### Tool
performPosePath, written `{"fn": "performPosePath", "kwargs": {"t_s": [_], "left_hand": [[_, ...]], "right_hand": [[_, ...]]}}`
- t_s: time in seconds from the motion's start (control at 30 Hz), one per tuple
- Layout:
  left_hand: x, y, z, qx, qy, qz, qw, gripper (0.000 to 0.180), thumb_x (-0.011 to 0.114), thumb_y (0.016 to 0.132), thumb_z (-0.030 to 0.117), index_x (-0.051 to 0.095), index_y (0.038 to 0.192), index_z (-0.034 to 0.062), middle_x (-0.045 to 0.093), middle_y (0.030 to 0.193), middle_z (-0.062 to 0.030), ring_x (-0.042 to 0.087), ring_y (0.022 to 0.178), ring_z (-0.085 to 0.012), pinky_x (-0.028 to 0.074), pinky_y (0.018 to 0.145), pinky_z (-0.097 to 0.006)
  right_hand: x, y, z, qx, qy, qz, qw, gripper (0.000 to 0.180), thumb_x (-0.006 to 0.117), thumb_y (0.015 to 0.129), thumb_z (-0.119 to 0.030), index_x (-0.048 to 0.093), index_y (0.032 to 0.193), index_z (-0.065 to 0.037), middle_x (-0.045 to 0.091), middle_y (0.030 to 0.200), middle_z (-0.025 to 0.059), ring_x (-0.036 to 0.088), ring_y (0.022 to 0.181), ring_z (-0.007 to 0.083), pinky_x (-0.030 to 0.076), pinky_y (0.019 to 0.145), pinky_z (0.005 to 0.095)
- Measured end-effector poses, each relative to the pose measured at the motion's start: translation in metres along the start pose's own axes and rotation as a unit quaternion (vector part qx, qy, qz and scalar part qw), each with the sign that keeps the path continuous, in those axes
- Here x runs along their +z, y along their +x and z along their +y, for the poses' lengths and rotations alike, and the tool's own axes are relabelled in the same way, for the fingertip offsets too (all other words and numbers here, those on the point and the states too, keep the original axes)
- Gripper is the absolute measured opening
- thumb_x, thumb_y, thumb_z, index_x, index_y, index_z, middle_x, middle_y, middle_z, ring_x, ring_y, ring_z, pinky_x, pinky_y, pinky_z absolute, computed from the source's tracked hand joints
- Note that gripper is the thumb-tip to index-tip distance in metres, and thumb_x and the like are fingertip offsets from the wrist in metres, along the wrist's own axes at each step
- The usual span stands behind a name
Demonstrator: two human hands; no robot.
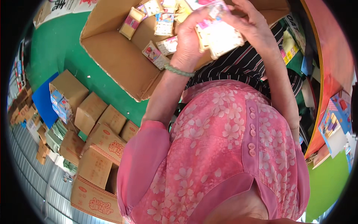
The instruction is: Assembling cardboard gift boxes and filling them with individually wrapped snack packets.
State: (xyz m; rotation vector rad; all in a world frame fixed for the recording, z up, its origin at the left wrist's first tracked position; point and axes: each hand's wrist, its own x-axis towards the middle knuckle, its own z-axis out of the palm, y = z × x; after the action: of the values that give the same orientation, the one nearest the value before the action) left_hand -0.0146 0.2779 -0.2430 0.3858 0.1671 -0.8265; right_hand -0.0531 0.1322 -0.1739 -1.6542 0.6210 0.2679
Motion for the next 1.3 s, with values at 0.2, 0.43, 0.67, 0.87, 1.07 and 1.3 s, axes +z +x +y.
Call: {"fn": "performPosePath", "kwargs": {"t_s": [0.2,0.43,0.67,0.87,1.07,1.3], "left_hand": [[0.006,0.002,-0.001,0.122,0.309,0.018,0.943,0.033,0.056,0.094,0.024,0.059,0.115,-0.0015,0.067,0.096,-0.0082,0.065,0.084,-0.016,0.052,0.077,-0.028],[-0.038,-0.023,0.063,-0.049,0.542,0.155,0.825,0.086,0.041,0.09,0.07,0.049,0.134,-0.0034,0.056,0.13,-0.0183,0.051,0.122,-0.0264,0.036,0.106,-0.036],[-0.18,-0.042,0.098,-0.286,0.908,0.131,0.275,0.049,0.068,0.078,0.025,0.057,0.12,0.0044,0.05,0.132,-0.0198,0.046,0.125,-0.0373,0.042,0.102,-0.049],[-0.173,-0.049,0.095,-0.316,0.93,0.065,0.177,0.038,0.069,0.077,0.022,0.066,0.112,0.0104,0.054,0.127,-0.0173,0.05,0.121,-0.036,0.044,0.098,-0.048],[-0.18,-0.039,0.133,-0.327,0.907,-0.085,0.252,0.034,0.074,0.072,0.023,0.072,0.103,0.0096,0.068,0.098,-0.019,0.066,0.097,-0.0296,0.051,0.087,-0.041],[-0.237,-0.039,0.137,-0.287,0.734,0.065,0.612,0.041,0.08,0.069,0.025,0.07,0.102,0.003,0.069,0.096,-0.0168,0.067,0.089,-0.0262,0.051,0.078,-0.038]], "right_hand": [[0.005,0.015,0.053,-0.003,0.265,-0.091,0.96,0.046,0.065,0.092,-0.026,0.055,0.128,0.0,0.059,0.125,0.0098,0.059,0.11,0.0131,0.05,0.088,0.0276],[-0.01,0.004,0.044,0.01,0.235,-0.097,0.967,0.036,0.066,0.092,-0.028,0.063,0.117,-0.003,0.069,0.103,0.0041,0.066,0.09,0.0086,0.053,0.08,0.0244],[-0.012,0.001,0.047,0.052,0.299,-0.092,0.948,0.035,0.065,0.092,-0.027,0.063,0.117,-0.003,0.069,0.103,0.0045,0.066,0.088,0.0105,0.053,0.078,0.0258],[-0.009,-0.001,0.035,0.071,0.337,-0.093,0.934,0.032,0.065,0.092,-0.024,0.065,0.116,-0.003,0.069,0.103,0.005,0.066,0.088,0.0119,0.053,0.076,0.027],[-0.009,0.002,0.04,0.077,0.327,-0.116,0.935,0.031,0.065,0.093,-0.025,0.066,0.115,-0.004,0.069,0.103,0.0029,0.065,0.089,0.0108,0.052,0.078,0.0268],[-0.005,0.005,0.043,0.049,0.322,-0.117,0.938,0.033,0.066,0.091,-0.027,0.066,0.115,-0.004,0.069,0.101,0.0025,0.065,0.088,0.011,0.052,0.077,0.027]]}}
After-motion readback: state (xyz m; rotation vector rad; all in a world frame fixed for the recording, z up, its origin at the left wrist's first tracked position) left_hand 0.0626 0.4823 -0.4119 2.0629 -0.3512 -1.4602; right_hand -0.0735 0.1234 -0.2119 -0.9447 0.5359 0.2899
